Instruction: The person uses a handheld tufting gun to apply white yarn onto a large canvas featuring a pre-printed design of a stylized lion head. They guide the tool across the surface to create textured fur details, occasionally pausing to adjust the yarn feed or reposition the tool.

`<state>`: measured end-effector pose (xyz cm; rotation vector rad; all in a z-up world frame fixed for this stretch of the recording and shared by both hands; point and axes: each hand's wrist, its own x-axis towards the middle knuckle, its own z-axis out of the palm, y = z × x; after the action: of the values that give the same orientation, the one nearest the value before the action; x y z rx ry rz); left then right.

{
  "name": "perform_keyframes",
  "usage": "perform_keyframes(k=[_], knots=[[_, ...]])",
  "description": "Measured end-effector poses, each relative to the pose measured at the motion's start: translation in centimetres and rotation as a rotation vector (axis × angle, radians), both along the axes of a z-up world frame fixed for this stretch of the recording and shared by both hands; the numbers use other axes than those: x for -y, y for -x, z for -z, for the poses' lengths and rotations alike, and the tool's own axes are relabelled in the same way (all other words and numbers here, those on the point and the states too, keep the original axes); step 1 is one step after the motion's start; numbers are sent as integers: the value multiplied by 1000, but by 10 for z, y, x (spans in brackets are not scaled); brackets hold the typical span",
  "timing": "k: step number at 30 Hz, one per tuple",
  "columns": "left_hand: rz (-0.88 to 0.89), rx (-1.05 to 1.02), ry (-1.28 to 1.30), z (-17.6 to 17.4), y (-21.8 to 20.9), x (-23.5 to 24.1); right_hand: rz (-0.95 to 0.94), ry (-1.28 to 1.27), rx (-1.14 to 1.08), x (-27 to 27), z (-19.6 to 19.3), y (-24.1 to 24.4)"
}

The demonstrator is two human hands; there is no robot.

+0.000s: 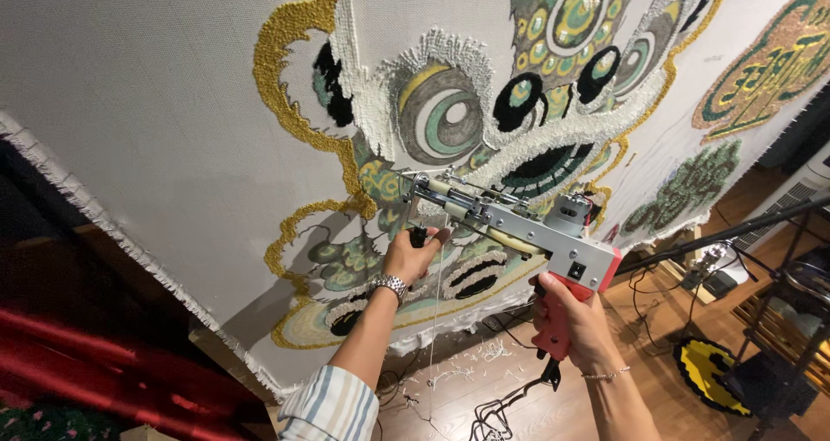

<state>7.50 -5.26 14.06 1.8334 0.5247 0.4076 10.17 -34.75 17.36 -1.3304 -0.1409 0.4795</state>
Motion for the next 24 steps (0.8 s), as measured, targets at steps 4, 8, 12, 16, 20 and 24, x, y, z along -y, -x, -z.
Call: perform_keyframes(k=[4, 8, 12, 16, 20, 24], knots=[[-29, -11, -17, 2, -10, -8, 22, -75, 126, -7, 9, -5], [-34, -17, -11, 3, -13, -12, 43, -49, 103, -11, 8, -7], [-61, -43, -53, 7, -15, -15, 51, -67, 111, -15, 9, -5], [-106, -125, -134, 10, -16, -17, 31, -71, 117, -17, 10, -4], [-113, -171, -88, 12, -18, -18, 53, -60, 106, -19, 6, 2], [-104, -140, -118, 18, -18, -21, 64, -66, 84, -22, 4, 5]])
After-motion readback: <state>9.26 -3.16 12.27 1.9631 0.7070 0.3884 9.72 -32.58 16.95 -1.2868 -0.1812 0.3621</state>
